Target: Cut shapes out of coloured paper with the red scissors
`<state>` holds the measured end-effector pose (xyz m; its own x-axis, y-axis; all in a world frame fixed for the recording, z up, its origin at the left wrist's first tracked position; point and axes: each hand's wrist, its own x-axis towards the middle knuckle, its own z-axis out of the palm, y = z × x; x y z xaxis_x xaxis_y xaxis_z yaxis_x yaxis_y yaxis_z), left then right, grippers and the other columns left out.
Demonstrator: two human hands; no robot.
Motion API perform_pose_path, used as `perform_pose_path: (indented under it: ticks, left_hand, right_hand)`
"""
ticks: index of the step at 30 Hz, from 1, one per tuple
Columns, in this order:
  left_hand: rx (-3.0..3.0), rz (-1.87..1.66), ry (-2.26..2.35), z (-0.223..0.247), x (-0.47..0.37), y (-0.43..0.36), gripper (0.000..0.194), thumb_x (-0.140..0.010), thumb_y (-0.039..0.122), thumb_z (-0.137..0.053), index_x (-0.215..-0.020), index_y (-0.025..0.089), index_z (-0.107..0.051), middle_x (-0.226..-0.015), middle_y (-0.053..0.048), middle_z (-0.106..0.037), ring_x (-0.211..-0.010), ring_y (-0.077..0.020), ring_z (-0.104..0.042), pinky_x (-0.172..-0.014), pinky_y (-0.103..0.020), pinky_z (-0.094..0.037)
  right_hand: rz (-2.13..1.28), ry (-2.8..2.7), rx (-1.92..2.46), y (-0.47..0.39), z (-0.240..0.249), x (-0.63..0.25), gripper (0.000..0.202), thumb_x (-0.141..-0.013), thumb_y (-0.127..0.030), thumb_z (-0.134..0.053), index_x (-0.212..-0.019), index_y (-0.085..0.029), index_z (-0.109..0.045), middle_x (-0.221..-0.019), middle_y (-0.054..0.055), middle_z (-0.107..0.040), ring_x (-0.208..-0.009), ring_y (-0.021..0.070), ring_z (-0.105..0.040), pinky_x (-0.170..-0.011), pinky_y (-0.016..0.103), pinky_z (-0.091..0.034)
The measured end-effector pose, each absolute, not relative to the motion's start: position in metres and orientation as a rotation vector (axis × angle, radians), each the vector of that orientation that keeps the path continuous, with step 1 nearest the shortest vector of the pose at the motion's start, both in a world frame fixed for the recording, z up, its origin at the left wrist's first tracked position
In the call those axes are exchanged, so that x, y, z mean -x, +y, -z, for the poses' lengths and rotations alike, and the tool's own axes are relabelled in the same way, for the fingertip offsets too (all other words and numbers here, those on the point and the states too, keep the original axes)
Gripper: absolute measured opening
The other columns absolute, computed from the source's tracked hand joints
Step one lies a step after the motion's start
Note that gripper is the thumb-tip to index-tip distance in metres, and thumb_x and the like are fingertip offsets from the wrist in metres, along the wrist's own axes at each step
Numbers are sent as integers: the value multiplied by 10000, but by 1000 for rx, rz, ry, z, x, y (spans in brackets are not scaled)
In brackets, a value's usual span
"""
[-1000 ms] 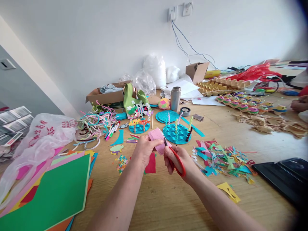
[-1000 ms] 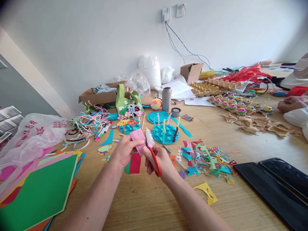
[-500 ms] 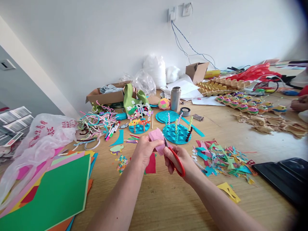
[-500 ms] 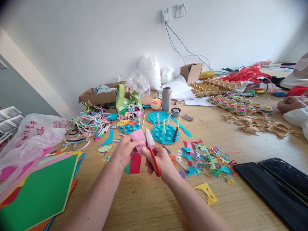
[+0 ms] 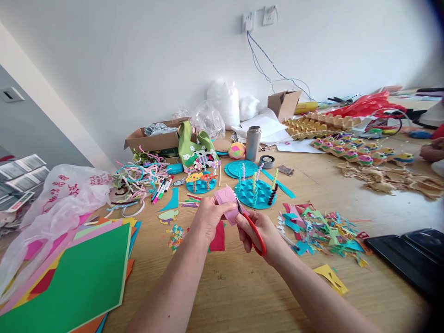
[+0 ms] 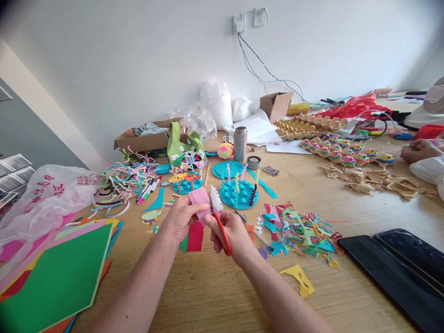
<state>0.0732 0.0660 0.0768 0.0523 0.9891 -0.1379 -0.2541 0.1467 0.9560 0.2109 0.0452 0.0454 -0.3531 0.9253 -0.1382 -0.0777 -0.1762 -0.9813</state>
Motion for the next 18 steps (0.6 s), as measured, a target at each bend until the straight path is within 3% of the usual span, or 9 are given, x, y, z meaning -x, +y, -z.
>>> perform_pose_path:
  ticks: [9,18]
  left_hand:
    - [-937,-1146,1031,-80,-74,64,275,-533,273,-786,-736,114,-691,-749,-65,-694,-640,-150,-596,-622,-268,-472]
    - [-918,-1200,1019,-77,-73,65,197,-560,210,-769,-722,138,-683,-691,-12,-661,-610,-121,-573,-607,-243,-460]
  right_hand:
    - [-1616,-1282,1056,44,-47,-210,469,-694,-628,-652,-687,-195,-471,-456,-65,-530,-287,75,-457,-305,189,-275]
    - [-1624,-1285,1076,43,-56,-209,459,-681,-612,-659,-682,-194,-469,-448,-63,-538,-287,72,-452,-319,183,-295]
